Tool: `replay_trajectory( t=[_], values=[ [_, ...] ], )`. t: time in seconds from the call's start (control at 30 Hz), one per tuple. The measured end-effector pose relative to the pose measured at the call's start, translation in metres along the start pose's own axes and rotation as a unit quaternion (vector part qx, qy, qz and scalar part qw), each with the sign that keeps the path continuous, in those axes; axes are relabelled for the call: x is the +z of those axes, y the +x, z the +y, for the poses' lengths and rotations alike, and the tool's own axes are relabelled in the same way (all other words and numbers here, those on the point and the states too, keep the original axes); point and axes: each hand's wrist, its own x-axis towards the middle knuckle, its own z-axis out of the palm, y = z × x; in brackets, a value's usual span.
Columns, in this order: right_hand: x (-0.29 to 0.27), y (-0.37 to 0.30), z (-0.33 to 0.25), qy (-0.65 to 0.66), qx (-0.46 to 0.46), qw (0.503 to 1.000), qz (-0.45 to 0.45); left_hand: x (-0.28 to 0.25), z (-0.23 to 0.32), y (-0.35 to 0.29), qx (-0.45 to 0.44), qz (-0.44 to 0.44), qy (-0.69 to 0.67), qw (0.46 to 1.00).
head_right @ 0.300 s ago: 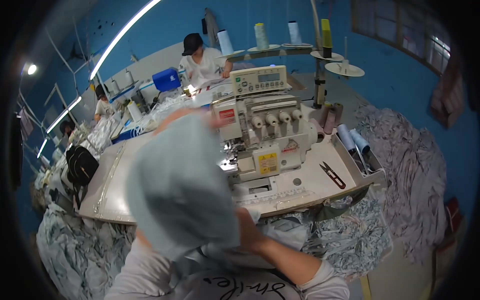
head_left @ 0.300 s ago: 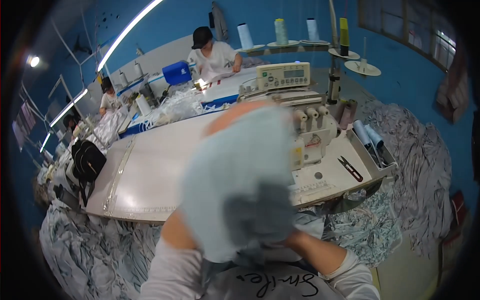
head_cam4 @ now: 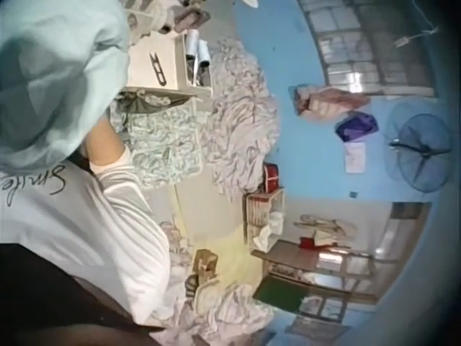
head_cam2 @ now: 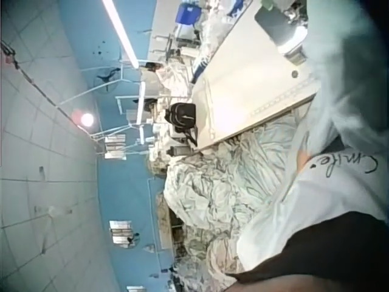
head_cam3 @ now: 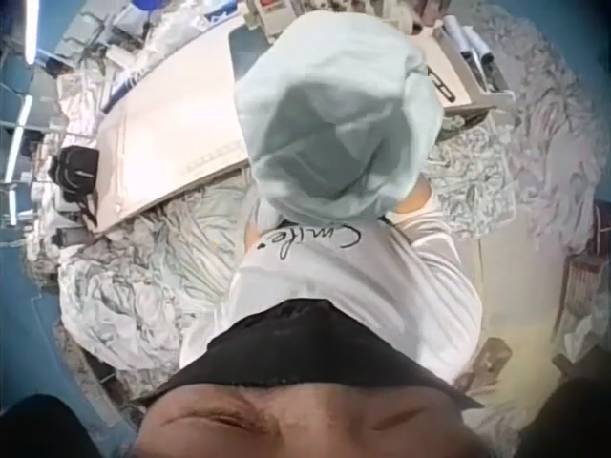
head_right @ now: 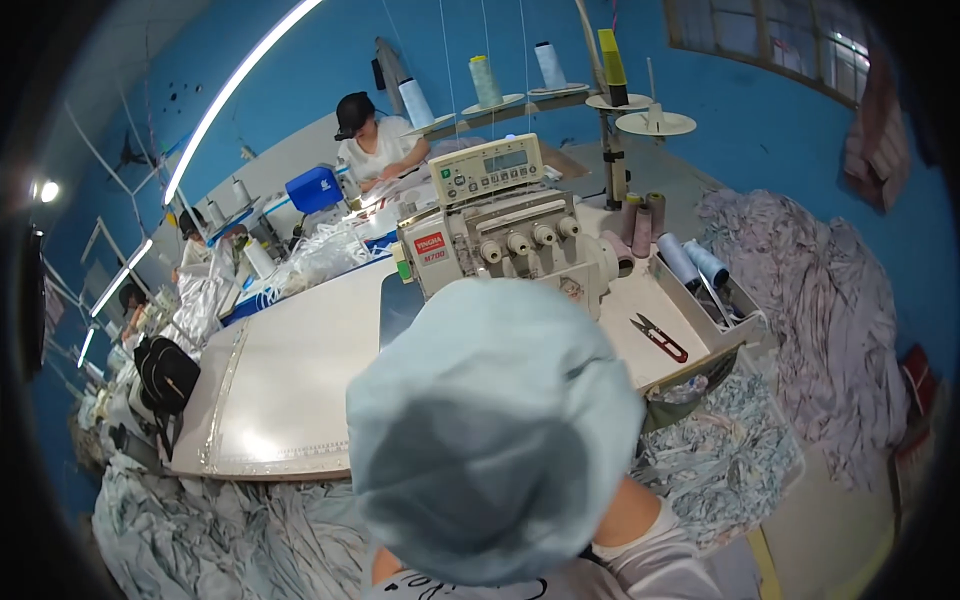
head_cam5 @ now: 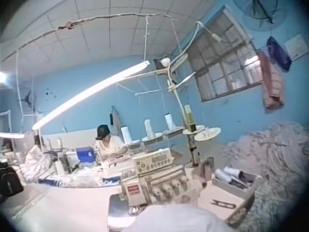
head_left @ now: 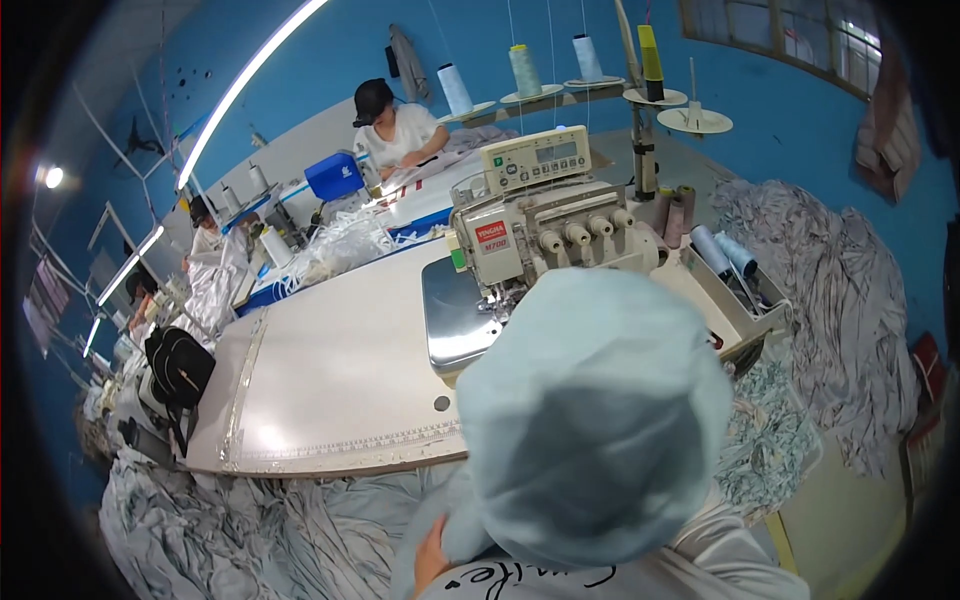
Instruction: Sewing the edges of white fabric pieces using an industrial overlock machine.
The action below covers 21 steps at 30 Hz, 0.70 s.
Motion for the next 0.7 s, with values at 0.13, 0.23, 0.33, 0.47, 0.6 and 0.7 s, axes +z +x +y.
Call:
replay_trajectory(
  t=[0.13,0.23,0.33,0.47,0.6,0.7],
  values=[
    [-0.053,-0.065,0.019,-0.107,-0.025,0.994,0.015,-0.058,0.043,-0.069,-0.589,0.086,0.189,0.781],
    [-0.061,-0.033,0.013,-0.191,-0.054,0.980,0.036,-0.095,0.007,-0.074,-0.469,0.048,0.451,0.758],
    [-0.013,-0.028,-0.026,-0.316,-0.139,0.937,0.045,-0.119,-0.122,0.075,-0.398,0.063,0.504,0.764],
    [-0.014,-0.062,-0.042,-0.392,-0.129,0.910,0.046,-0.094,-0.179,0.189,-0.266,0.084,0.559,0.781],
    [-0.029,-0.091,-0.032,-0.416,-0.018,0.895,0.158,-0.090,-0.181,0.299,-0.289,0.159,0.295,0.897],
    [-0.050,-0.109,-0.010,-0.405,0.063,0.885,0.220,-0.155,-0.184,0.277,-0.247,0.121,0.186,0.943]
  ],
)
